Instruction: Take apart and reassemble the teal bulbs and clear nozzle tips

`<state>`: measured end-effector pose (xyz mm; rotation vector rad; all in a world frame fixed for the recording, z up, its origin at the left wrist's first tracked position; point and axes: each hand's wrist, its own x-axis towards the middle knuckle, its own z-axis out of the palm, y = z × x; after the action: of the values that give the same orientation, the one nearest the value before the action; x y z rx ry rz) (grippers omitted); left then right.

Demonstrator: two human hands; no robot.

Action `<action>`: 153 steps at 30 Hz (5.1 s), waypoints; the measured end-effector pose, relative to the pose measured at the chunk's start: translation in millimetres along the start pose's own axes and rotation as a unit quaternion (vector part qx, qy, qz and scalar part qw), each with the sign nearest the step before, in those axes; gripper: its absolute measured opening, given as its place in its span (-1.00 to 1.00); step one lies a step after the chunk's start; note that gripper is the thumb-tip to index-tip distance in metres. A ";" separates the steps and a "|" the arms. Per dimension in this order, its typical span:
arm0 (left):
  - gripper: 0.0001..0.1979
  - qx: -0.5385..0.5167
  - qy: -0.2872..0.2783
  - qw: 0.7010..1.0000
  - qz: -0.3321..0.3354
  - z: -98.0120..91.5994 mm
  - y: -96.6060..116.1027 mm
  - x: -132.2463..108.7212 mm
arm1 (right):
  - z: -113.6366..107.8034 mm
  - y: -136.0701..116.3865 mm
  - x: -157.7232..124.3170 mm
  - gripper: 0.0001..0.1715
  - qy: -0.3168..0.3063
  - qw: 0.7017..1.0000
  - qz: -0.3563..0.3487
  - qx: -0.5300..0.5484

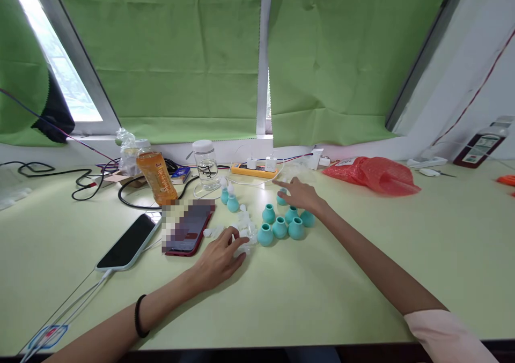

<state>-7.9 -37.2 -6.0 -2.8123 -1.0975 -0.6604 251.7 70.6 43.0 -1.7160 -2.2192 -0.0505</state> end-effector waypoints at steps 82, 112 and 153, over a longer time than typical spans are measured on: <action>-0.83 -0.402 0.142 0.894 -0.139 -6.7 3.8 4.5 | 39.8 -106.4 -117.5 -0.62 -0.397 0.435 0.041 0.807; -0.90 0.106 0.240 0.940 0.217 -2.8 -9.5 -6.2 | 31.0 -112.4 -119.4 -0.57 -0.375 0.509 0.042 0.773; -0.75 -0.059 0.277 0.951 0.126 -7.1 1.1 1.7 | 29.6 -115.4 -121.0 -0.64 -0.339 0.488 0.080 0.800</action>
<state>-8.7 -38.3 1.4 -2.5245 -0.6028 -1.4016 161.6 -67.1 1.1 -0.6074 -1.0707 2.2099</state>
